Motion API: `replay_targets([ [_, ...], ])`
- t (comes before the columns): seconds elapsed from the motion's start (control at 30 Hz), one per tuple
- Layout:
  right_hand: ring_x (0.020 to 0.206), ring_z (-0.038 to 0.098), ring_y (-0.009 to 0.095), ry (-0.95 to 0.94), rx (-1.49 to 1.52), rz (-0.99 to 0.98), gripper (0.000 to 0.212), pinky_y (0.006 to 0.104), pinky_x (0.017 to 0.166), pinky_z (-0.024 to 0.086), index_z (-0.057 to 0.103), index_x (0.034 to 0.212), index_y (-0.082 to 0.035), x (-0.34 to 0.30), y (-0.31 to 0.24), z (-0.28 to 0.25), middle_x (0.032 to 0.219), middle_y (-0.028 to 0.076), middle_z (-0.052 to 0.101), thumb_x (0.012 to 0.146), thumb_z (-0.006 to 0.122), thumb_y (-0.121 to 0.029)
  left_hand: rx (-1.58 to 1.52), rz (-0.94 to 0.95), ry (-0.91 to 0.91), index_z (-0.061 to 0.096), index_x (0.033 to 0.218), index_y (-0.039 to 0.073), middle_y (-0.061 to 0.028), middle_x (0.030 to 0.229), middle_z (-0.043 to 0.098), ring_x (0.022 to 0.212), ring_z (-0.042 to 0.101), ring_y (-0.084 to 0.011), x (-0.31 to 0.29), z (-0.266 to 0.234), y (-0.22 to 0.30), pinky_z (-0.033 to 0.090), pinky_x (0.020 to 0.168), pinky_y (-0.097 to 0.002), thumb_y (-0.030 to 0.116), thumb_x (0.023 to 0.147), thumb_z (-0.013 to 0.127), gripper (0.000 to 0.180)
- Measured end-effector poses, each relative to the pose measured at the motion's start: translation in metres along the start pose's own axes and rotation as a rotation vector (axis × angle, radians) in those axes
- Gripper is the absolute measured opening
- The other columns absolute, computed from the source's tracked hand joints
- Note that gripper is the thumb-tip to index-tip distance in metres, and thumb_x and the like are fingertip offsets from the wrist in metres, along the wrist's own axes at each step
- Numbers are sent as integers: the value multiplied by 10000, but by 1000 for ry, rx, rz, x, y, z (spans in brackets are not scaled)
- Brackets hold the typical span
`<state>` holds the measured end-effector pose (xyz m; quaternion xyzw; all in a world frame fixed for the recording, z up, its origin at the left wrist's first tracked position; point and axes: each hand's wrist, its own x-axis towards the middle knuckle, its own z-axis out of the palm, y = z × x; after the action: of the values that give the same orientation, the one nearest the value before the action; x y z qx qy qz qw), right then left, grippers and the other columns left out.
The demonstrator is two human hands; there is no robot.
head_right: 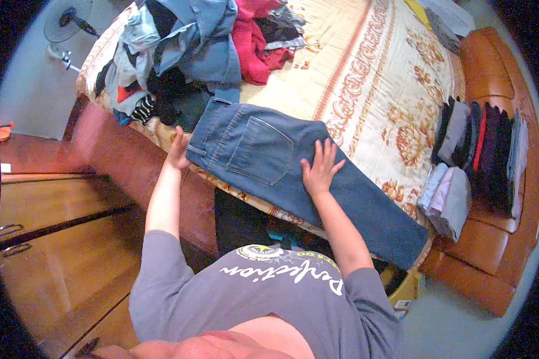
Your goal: The person folds pairs of denim and fabric pants by hand and places them in a stack on a bed.
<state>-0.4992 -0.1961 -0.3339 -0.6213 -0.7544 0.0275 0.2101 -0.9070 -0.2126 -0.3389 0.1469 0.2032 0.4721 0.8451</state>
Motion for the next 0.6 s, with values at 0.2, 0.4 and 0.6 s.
replay_targets([
  [0.2, 1327, 160, 266, -167, -113, -40, 614, 581, 1020, 50, 270, 1346, -114, -21, -1, 19, 1429, 83, 199, 823, 506, -334, 93, -381, 347, 444, 1225, 2, -118, 1167, 546, 1036, 545, -264, 57, 47, 21, 433, 892, -425, 459, 797, 565, 638],
  [0.4, 1322, 190, 248, -148, -47, -71, 566, 551, 1034, 63, 304, 1333, -116, -18, 6, 23, 1416, 76, 241, 823, 496, -268, 822, -319, 335, 531, 1119, -22, -125, 1029, 610, 891, 597, -245, 94, 51, 34, 465, 836, -388, 30, 685, 675, 460],
  [0.6, 1319, 199, 246, -169, -40, -60, 547, 545, 1036, 70, 324, 1327, -124, -18, 7, 24, 1411, 77, 257, 824, 487, -263, 791, -286, 318, 531, 1118, -20, -104, 1068, 594, 930, 573, -237, 80, 27, 50, 426, 864, -359, 33, 710, 652, 429],
])
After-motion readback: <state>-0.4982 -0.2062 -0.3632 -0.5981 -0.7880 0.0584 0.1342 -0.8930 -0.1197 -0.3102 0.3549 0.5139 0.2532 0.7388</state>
